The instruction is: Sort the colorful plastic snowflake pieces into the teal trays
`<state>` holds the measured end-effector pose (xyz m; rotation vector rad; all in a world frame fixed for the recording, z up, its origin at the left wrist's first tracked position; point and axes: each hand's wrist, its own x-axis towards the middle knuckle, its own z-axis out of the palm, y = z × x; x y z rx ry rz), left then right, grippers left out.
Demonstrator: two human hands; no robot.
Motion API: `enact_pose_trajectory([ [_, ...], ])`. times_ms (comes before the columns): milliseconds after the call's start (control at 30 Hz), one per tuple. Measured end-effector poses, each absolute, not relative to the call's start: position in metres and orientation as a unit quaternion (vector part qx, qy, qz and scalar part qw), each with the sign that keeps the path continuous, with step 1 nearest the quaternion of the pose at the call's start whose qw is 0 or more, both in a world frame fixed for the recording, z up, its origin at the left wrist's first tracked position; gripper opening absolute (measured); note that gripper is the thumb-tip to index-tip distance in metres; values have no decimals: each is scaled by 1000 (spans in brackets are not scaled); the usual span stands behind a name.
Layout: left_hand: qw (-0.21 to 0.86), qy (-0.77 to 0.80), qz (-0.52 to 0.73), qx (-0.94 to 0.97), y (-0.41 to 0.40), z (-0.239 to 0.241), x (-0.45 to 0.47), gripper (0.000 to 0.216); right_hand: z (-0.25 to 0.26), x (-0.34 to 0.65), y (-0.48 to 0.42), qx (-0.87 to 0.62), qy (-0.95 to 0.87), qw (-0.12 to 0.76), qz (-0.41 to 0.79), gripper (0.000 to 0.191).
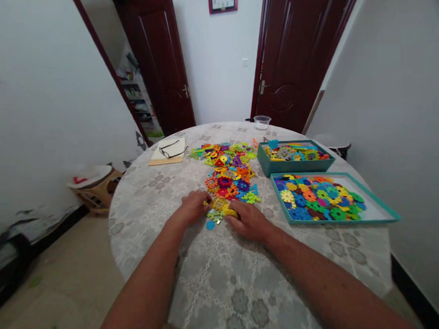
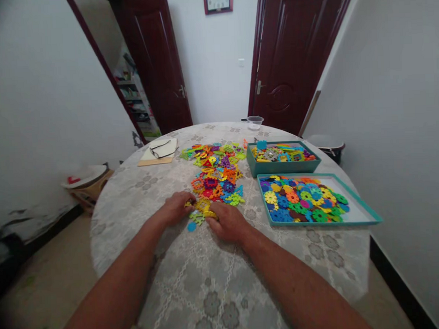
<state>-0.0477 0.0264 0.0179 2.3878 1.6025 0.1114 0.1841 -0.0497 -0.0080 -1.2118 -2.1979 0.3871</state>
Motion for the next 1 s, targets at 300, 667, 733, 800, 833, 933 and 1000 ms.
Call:
enact_pose_trajectory([
  [300,164,551,28,818,33,18,-53,20,-9,189,-48,-462,-819,309,145,9],
  [667,182,539,-33,822,43,33,-60,26,-8,189,-49,-457,-824,300,148,11],
  [733,181,538,-46,822,44,35,-59,22,-10,189,-49,-452,-826,301,149,11],
  [800,179,536,-56,823,43,37,-57,19,-11,189,-48,-447,-828,305,151,10],
  [833,177,535,-58,824,42,38,-56,20,-11,189,-48,-444,-828,306,152,10],
  [933,170,528,-59,830,40,39,-53,33,-12,188,-48,-439,-830,308,153,10],
  [1000,172,514,-58,838,40,39,-52,40,-11,188,-48,-437,-830,308,156,10],
])
